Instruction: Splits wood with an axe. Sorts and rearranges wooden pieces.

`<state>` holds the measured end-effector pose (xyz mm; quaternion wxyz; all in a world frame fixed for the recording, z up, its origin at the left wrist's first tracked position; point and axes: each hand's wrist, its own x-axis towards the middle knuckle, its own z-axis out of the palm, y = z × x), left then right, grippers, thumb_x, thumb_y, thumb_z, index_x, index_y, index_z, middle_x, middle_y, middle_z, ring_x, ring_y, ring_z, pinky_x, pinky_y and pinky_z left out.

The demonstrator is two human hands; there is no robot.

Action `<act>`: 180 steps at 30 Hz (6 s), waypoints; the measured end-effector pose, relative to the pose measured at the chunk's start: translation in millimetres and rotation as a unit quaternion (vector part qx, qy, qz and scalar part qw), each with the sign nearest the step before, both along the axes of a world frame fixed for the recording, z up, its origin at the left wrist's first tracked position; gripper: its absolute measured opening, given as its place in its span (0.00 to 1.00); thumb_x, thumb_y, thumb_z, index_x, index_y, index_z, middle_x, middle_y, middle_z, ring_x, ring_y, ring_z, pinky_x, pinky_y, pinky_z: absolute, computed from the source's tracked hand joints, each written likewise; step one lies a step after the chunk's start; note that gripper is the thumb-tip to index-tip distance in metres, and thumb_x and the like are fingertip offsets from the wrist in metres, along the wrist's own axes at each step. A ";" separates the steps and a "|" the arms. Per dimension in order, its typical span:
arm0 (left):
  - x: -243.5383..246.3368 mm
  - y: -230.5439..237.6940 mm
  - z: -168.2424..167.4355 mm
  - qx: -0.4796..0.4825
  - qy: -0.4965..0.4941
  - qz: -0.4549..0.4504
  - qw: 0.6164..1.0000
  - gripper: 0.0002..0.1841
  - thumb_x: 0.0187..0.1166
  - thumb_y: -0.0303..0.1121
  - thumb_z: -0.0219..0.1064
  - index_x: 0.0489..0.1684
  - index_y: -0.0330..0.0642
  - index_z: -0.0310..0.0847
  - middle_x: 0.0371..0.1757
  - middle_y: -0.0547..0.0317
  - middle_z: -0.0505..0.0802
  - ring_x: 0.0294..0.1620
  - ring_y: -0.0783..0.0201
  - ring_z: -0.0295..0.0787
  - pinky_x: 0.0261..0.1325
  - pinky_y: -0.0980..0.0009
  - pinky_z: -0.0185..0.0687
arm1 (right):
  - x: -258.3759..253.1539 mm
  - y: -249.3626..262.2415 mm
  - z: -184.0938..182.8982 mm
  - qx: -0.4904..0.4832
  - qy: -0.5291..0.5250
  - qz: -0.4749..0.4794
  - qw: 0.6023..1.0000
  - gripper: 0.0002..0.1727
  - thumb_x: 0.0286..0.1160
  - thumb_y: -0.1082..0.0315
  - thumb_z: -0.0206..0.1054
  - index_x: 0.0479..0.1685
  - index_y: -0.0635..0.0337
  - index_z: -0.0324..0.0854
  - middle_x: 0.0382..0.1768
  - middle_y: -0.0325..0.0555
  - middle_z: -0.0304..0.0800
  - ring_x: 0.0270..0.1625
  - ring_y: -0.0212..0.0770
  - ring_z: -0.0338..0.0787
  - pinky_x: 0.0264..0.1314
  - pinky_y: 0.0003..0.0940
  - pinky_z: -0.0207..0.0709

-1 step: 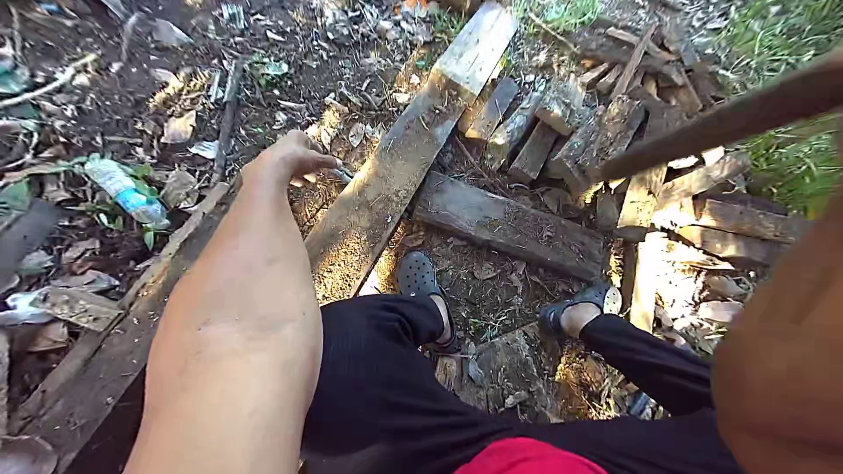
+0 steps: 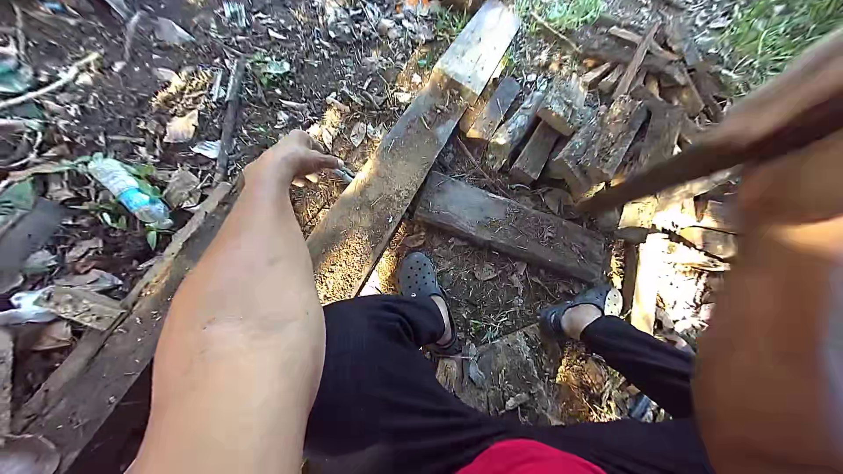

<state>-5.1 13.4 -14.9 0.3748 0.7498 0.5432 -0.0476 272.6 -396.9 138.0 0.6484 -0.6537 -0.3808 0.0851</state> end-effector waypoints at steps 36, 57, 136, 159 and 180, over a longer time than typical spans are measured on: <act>-10.2 -1.7 7.6 0.031 -0.023 -0.028 0.999 0.26 0.77 0.47 0.76 0.64 0.34 0.85 0.57 0.30 0.91 0.55 0.35 0.90 0.59 0.33 0.82 | 11.2 -20.9 -250.3 -0.359 0.186 -0.003 0.915 0.48 0.79 0.21 0.36 0.34 0.60 0.79 0.16 0.43 0.79 0.13 0.41 0.79 0.17 0.41 0.81; -7.6 -6.4 6.8 0.014 0.000 -0.009 1.000 0.25 0.77 0.44 0.76 0.65 0.33 0.84 0.59 0.29 0.90 0.57 0.33 0.89 0.60 0.31 0.81 | 3.8 -23.9 -261.9 -0.339 0.139 0.024 0.930 0.50 0.73 0.16 0.36 0.39 0.59 0.78 0.16 0.45 0.75 0.14 0.46 0.78 0.20 0.50 0.79; -15.1 -18.3 11.0 -0.009 -0.002 0.011 1.000 0.23 0.80 0.42 0.74 0.67 0.38 0.83 0.63 0.39 0.90 0.56 0.44 0.90 0.60 0.42 0.85 | -13.2 -125.3 -405.9 -0.339 0.663 0.115 0.658 0.48 0.62 0.09 0.35 0.18 0.48 0.65 0.09 0.36 0.63 0.08 0.35 0.68 0.11 0.31 0.70; -12.4 -11.2 10.0 -0.006 0.021 0.027 0.999 0.25 0.78 0.45 0.75 0.70 0.42 0.82 0.65 0.41 0.89 0.59 0.46 0.91 0.60 0.45 0.86 | -8.2 -27.4 -352.7 -0.479 -0.057 -0.064 0.874 0.45 0.72 0.30 0.66 0.73 0.63 0.76 0.76 0.71 0.71 0.73 0.73 0.77 0.65 0.73 0.75; -31.0 1.6 -8.2 -0.021 0.033 0.052 0.998 0.25 0.77 0.48 0.75 0.67 0.42 0.83 0.65 0.43 0.89 0.60 0.47 0.89 0.62 0.44 0.84 | 0.1 66.9 -394.0 -0.580 -0.080 -0.085 0.806 0.69 0.46 0.27 0.79 0.92 0.58 0.56 0.94 0.65 0.40 0.92 0.73 0.47 0.83 0.80 0.46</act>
